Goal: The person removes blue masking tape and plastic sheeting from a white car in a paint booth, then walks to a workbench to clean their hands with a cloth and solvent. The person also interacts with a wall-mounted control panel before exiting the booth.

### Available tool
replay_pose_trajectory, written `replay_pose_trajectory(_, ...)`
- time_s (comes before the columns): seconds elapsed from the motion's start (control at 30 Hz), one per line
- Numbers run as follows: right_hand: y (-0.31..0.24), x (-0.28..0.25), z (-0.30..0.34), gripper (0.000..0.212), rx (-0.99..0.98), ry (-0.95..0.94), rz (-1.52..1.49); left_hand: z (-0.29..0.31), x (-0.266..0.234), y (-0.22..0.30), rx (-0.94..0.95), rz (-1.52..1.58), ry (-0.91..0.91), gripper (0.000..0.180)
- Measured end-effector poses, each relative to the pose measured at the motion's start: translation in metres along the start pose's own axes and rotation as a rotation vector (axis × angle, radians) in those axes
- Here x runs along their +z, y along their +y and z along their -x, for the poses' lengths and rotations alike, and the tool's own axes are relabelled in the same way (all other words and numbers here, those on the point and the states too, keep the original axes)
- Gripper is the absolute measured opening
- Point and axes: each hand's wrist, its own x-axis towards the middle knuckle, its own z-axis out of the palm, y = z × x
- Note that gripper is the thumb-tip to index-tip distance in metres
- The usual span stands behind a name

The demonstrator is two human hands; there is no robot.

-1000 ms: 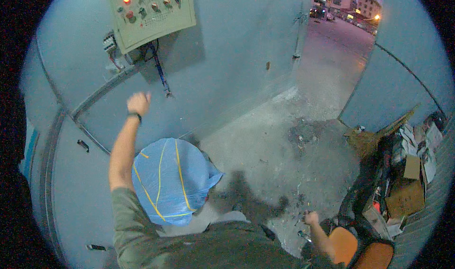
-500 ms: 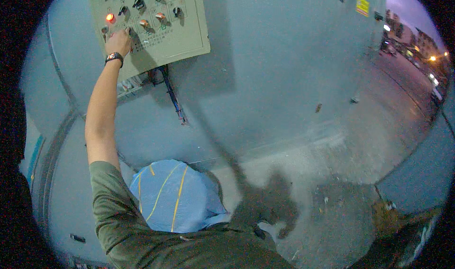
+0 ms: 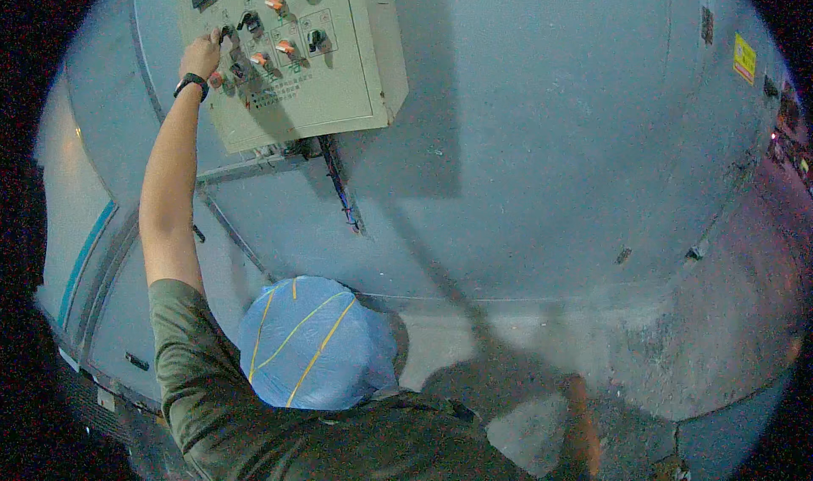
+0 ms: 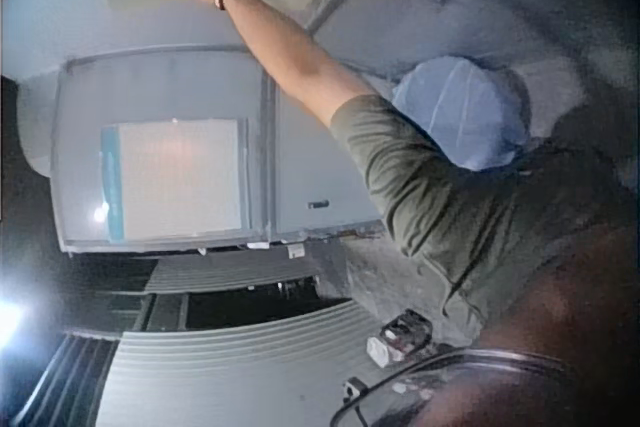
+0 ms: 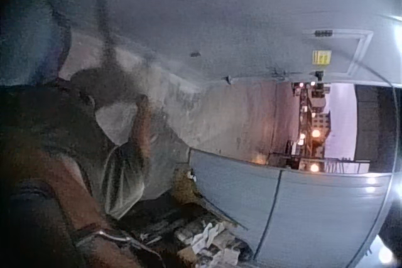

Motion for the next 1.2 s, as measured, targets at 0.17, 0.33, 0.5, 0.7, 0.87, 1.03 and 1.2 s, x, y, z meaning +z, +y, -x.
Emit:
replay_pose_trajectory(0.17, -0.091, 0.083, -0.014, 0.043, -0.333, -0.403, 0.615, 0.000, 0.005, 0.002, 0.182, -0.027, 0.054, 0.058)
replay_pose_trajectory(0.33, -0.248, 0.098, -0.004, 0.035, -0.424, -0.404, 0.563, 0.009, 0.015, 0.024, 0.316, 0.082, 0.247, 0.060)
replay_pose_trajectory(0.5, -0.512, 0.038, 0.009, 0.035, -0.850, -0.011, 0.499, 0.011, 0.022, 0.048, 0.537, -0.051, 0.318, 0.032)
replay_pose_trajectory(0.7, -0.842, -0.025, 0.065, 0.052, -1.504, 0.696, 0.339, 0.081, 0.018, 0.044, 0.668, 0.987, 0.241, 0.032)
replay_pose_trajectory(0.87, -1.010, -0.025, 0.065, 0.055, -1.649, 1.128, 0.223, 0.151, 0.070, -0.001, 0.791, 0.759, 0.516, 0.037)
replay_pose_trajectory(1.03, -1.043, -0.012, 0.037, 0.048, -1.720, 1.337, 0.206, 0.124, 0.113, -0.047, 0.632, 0.650, 0.614, 0.065)
replay_pose_trajectory(1.2, -1.030, -0.017, 0.032, 0.045, -1.797, 1.145, 0.089, 0.118, 0.129, -0.061, 0.566, 0.531, 0.447, 0.075)
